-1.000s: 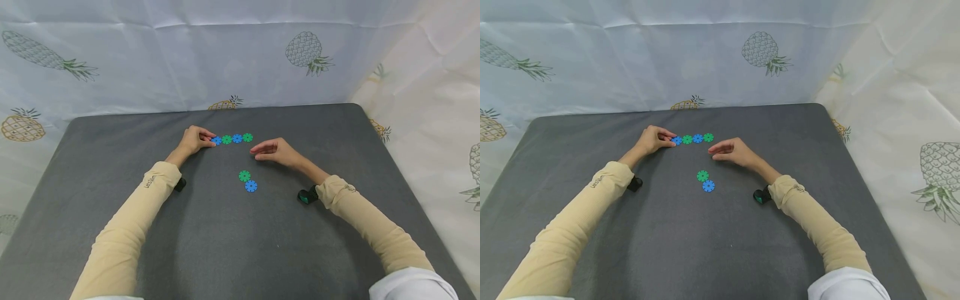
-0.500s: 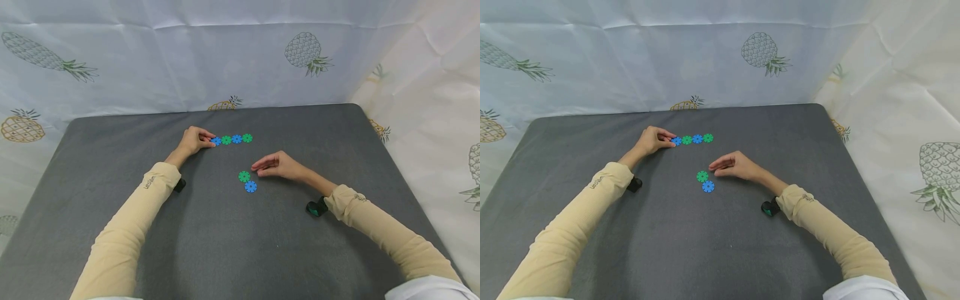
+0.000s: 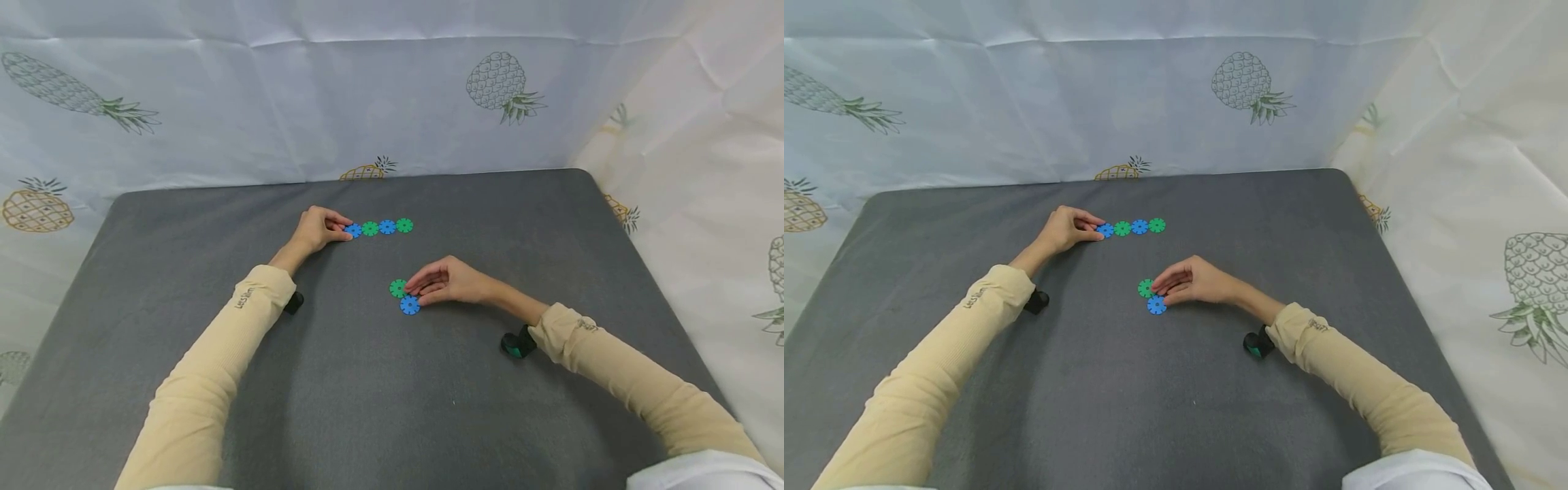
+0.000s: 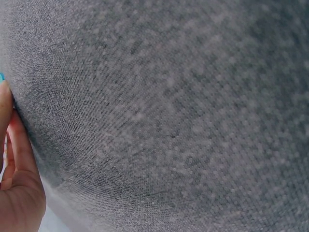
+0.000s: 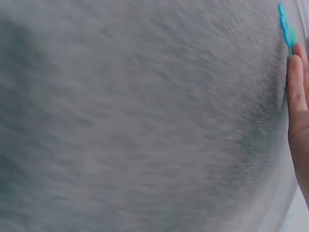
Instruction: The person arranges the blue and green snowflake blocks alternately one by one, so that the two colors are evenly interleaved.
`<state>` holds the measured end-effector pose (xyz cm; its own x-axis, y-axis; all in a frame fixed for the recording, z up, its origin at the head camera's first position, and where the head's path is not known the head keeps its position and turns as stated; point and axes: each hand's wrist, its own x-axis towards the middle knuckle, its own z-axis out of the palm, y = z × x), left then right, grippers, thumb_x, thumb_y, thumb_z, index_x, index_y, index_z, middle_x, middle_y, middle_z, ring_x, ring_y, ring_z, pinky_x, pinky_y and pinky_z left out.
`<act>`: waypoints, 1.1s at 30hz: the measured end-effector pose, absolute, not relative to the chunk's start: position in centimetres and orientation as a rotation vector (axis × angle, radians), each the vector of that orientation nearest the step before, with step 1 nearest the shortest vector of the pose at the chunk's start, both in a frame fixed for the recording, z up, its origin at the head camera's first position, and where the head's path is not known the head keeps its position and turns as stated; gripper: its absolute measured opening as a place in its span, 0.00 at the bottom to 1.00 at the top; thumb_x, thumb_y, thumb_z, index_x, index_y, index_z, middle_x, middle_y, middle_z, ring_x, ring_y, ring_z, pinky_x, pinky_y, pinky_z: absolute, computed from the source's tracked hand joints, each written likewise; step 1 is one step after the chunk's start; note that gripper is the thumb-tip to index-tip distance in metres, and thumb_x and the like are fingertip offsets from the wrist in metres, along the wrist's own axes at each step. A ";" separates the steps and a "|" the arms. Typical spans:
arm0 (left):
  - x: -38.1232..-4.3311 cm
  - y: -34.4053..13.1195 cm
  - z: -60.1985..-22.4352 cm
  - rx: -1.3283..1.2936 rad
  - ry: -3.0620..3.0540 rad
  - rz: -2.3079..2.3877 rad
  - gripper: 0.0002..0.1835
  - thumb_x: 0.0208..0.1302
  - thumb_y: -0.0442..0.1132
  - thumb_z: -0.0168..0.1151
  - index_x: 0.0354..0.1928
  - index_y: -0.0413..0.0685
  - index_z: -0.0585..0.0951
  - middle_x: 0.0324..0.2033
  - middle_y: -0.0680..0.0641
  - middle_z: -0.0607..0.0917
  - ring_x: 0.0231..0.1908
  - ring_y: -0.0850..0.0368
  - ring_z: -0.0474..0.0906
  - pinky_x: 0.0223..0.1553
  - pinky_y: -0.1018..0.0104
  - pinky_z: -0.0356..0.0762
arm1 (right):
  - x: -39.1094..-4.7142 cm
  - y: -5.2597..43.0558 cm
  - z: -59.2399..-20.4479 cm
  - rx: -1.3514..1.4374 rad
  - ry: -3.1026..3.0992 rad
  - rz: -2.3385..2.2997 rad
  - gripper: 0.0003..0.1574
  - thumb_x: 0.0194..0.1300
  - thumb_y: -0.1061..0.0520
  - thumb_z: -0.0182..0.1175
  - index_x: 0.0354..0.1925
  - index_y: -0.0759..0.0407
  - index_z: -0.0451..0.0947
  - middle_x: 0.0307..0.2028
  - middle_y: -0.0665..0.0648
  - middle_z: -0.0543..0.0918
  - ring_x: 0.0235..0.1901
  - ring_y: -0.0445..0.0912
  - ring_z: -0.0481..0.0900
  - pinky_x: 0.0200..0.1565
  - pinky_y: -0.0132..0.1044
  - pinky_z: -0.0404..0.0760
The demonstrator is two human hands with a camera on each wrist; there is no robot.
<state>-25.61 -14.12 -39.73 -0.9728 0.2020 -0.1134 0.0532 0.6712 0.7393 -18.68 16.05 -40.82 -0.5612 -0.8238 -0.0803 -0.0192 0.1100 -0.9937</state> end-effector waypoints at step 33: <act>-25.6 -14.3 -39.9 0.206 2.724 1.179 0.15 0.53 0.35 0.73 0.44 0.38 0.86 0.31 0.41 0.86 0.26 0.63 0.76 0.32 0.73 0.72 | -20.5 13.7 -40.3 -0.945 1.533 -1.326 0.21 0.57 0.71 0.65 0.50 0.79 0.76 0.48 0.75 0.80 0.49 0.57 0.80 0.50 0.45 0.78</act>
<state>-25.64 -14.28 -39.90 -0.9768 0.1911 -0.0967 0.0603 0.6785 0.7322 -20.48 13.73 -40.26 -0.3286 -0.9349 -0.1342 -0.0017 0.1427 -0.9898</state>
